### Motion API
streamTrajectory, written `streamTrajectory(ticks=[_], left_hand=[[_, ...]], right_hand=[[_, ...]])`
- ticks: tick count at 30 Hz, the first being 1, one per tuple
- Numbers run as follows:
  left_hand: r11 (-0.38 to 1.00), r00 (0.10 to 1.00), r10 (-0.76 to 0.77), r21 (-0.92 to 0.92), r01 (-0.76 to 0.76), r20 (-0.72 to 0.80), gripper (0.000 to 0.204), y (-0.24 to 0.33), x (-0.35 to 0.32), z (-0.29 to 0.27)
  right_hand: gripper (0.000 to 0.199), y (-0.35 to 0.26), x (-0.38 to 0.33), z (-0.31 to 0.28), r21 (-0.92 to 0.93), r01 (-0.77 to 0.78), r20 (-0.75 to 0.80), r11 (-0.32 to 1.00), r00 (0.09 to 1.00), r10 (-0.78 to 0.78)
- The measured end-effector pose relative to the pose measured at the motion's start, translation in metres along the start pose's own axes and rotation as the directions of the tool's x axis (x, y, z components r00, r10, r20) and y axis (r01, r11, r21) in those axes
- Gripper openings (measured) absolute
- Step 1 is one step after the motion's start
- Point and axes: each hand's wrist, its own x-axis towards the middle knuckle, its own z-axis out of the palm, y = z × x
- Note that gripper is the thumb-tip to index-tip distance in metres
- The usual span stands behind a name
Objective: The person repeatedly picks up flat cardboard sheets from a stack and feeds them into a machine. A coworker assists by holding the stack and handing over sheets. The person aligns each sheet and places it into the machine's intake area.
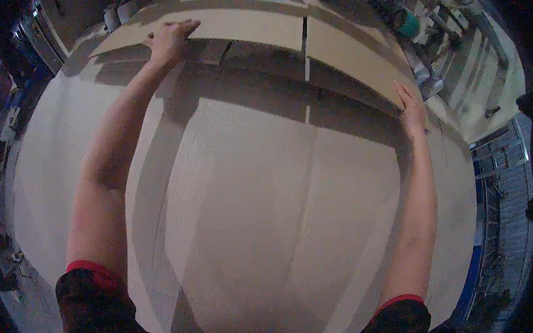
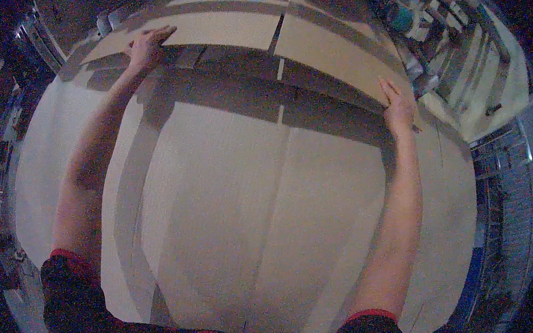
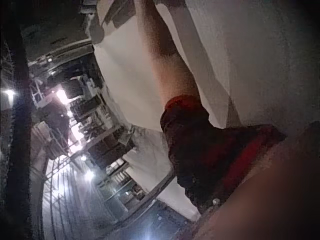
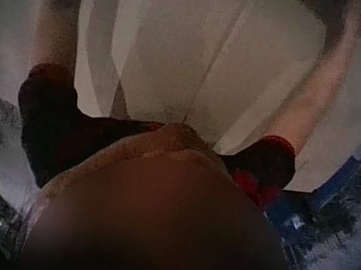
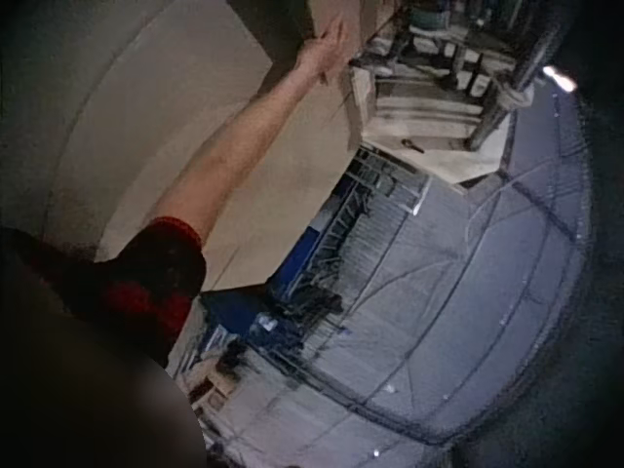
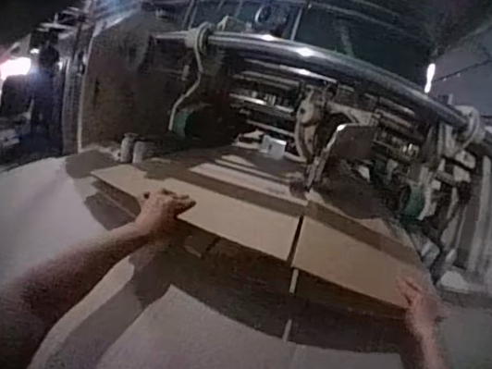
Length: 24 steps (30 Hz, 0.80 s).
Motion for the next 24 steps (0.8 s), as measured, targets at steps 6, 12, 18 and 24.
streamTrajectory(ticks=[6, 12, 18, 24], left_hand=[[0.999, 0.994, 0.007, -0.042, -0.012, -0.111, 0.063, 0.005, -0.09, -0.037], [0.92, 0.919, -0.382, 0.058, 0.389, -0.094, 0.066, -0.067, -0.365, -0.202], [0.109, 0.176, -0.983, -0.6, 0.793, 0.054, 0.053, -0.139, -0.632, -0.269], [0.042, 0.327, -0.915, -0.751, 0.659, 0.237, 0.054, -0.166, -0.617, -0.224]], right_hand=[[0.07, -0.01, -0.059, -0.041, 0.066, 0.083, -0.126, 0.994, 0.989, -0.074], [0.046, -0.012, -0.314, -0.12, 0.181, -0.28, 0.203, 0.943, 0.949, 0.243], [0.042, -0.04, -0.432, -0.114, 0.275, -0.078, 0.111, 0.958, 0.993, 0.049], [0.043, -0.118, -0.426, -0.085, 0.283, 0.051, 0.255, 0.958, 0.959, -0.126]])
